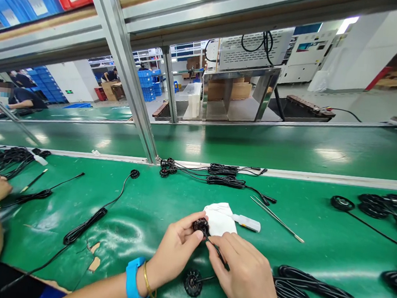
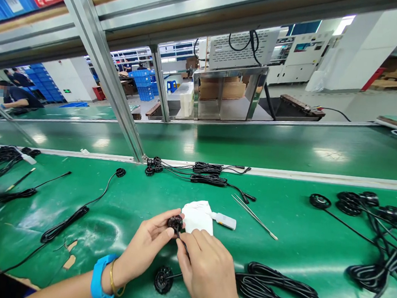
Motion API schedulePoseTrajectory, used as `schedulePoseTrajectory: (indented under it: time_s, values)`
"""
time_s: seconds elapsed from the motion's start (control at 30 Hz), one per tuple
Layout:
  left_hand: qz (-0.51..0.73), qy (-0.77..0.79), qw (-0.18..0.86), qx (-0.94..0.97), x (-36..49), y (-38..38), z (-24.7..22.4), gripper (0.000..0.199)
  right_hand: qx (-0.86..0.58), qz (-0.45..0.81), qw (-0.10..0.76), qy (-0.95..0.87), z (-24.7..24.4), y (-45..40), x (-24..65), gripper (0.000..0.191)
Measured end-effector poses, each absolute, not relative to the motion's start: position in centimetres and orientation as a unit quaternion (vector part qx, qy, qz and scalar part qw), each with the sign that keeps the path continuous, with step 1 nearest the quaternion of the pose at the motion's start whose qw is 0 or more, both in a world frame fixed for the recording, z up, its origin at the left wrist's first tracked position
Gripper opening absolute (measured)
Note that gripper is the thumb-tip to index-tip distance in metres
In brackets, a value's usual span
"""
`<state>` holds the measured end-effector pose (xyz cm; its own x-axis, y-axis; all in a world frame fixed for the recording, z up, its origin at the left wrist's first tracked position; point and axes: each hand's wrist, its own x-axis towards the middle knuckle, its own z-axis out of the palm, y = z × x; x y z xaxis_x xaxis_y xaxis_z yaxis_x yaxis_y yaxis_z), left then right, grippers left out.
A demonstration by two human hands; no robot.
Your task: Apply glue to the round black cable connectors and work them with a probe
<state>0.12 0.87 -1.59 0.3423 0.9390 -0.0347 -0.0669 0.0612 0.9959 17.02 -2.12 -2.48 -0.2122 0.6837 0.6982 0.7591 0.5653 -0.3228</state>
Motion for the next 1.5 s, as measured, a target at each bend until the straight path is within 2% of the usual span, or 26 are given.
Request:
schedulePoseTrajectory:
  time_s: [0.17, 0.47, 0.87, 1.3, 1.5]
  values:
    - [0.423, 0.376, 0.595, 0.570, 0.2, 0.8, -1.7, 0.040, -0.463, -0.020, 0.450, -0.764, -2.6, -2.1, 17.0, 0.017]
    - [0.412, 0.412, 0.561, 0.588, 0.1, 0.5, -2.1, 0.038, -0.486, -0.019, 0.438, -0.757, -3.1, -2.3, 16.9, 0.021]
    - [0.425, 0.410, 0.604, 0.535, 0.8, 0.1, -1.9, 0.038, -0.483, -0.049, 0.416, -0.769, -3.1, -2.0, 16.6, 0.025]
    - [0.415, 0.358, 0.654, 0.522, 0.1, 1.0, -1.2, 0.045, -0.465, -0.019, 0.455, -0.759, -2.5, -2.2, 17.2, 0.019]
    - [0.423, 0.365, 0.637, 0.531, 0.2, 1.0, -1.2, 0.041, -0.469, -0.029, 0.440, -0.765, -2.7, -2.2, 17.0, 0.022]
